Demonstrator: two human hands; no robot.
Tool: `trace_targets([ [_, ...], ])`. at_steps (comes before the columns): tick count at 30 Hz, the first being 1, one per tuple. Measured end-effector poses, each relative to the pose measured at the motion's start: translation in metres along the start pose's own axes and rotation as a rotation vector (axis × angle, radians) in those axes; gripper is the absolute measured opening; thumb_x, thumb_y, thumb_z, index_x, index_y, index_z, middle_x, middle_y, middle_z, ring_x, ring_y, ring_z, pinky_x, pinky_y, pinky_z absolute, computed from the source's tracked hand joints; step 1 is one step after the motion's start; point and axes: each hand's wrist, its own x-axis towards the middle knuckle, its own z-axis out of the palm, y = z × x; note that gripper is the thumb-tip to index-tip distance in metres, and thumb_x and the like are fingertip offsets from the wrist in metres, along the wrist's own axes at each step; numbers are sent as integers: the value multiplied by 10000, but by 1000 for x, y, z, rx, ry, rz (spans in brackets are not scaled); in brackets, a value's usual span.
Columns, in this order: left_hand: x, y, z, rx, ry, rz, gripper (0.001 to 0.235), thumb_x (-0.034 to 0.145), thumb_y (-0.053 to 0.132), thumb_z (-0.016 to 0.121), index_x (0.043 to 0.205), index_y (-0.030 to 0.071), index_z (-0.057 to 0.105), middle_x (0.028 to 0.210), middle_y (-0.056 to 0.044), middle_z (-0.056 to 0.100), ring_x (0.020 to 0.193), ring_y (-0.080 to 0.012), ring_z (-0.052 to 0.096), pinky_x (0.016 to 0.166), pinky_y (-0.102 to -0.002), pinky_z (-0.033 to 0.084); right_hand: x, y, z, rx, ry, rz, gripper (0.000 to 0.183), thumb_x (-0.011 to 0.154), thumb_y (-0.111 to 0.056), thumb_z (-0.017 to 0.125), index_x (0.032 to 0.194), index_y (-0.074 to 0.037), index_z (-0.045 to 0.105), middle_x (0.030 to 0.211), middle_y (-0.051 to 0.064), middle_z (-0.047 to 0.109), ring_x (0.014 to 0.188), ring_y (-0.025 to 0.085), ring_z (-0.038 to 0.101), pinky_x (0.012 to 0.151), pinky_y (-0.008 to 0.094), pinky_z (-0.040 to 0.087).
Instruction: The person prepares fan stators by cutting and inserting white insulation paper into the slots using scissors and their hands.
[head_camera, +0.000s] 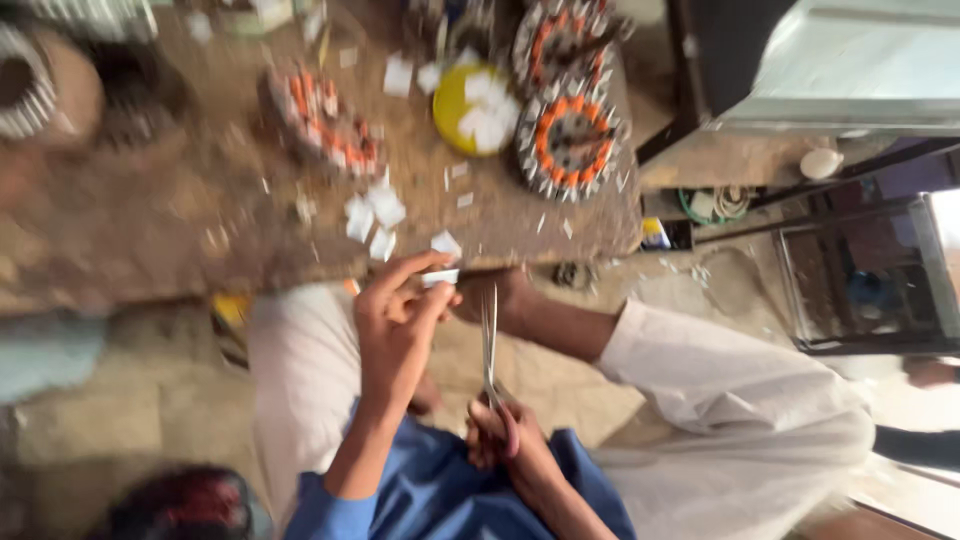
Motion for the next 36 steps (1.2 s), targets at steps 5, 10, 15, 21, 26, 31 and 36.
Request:
trace_targets([
  [5, -44, -37, -40, -61, 209, -153, 206, 910, -37, 674, 1113, -23, 711, 873, -101, 730, 717, -147, 730, 642, -267, 584, -20, -4, -2, -287, -286, -30, 347, 843, -283, 839, 842, 6, 647, 680, 69, 678, 520, 120, 624, 483, 245, 496],
  [10, -46, -49, -51, -126, 205, -197, 118, 888, -15, 690, 994, -36, 739, 868, -87, 768, 747, -136, 758, 654, -267, 616, -19, -11, 10, -371, -381, -82, 337, 820, -247, 853, 908, 18, 664, 691, 66, 676, 528, 118, 630, 479, 241, 494],
  [15, -48, -59, -51, -136, 172, -257, 101, 902, 39, 724, 954, -40, 759, 810, -82, 773, 717, -124, 742, 659, -256, 610, -21, -16, 14, -390, -352, -119, 348, 839, -233, 857, 922, 35, 651, 710, 73, 670, 537, 123, 625, 485, 247, 491],
  [21, -46, -73, -57, -162, 99, -264, 141, 889, 58, 763, 968, -59, 767, 807, -70, 757, 701, -102, 714, 654, -243, 602, -22, -20, 13, -393, -300, -147, 345, 817, -225, 857, 930, 18, 640, 707, 72, 670, 534, 120, 623, 488, 244, 497],
  [26, -47, -75, -63, -142, 65, -267, 149, 885, 46, 762, 974, -74, 757, 801, -77, 762, 701, -99, 713, 653, -228, 595, -21, -20, 13, -493, -267, -154, 315, 828, -221, 858, 885, 20, 662, 668, 60, 655, 522, 110, 609, 481, 234, 489],
  [31, -49, -75, -62, -129, 52, -264, 173, 891, 32, 764, 998, -102, 744, 813, -90, 756, 717, -99, 707, 656, -225, 581, -21, -18, 15, -494, -236, -155, 280, 820, -183, 863, 849, 18, 670, 645, 55, 661, 501, 105, 605, 461, 233, 482],
  [36, -49, -74, -59, -121, 60, -272, 206, 880, 26, 756, 1039, -101, 730, 839, -92, 765, 741, -105, 721, 672, -226, 596, -23, -19, 18, -485, -198, -136, 257, 813, -148, 865, 846, 20, 673, 643, 55, 667, 495, 100, 607, 452, 226, 477],
])
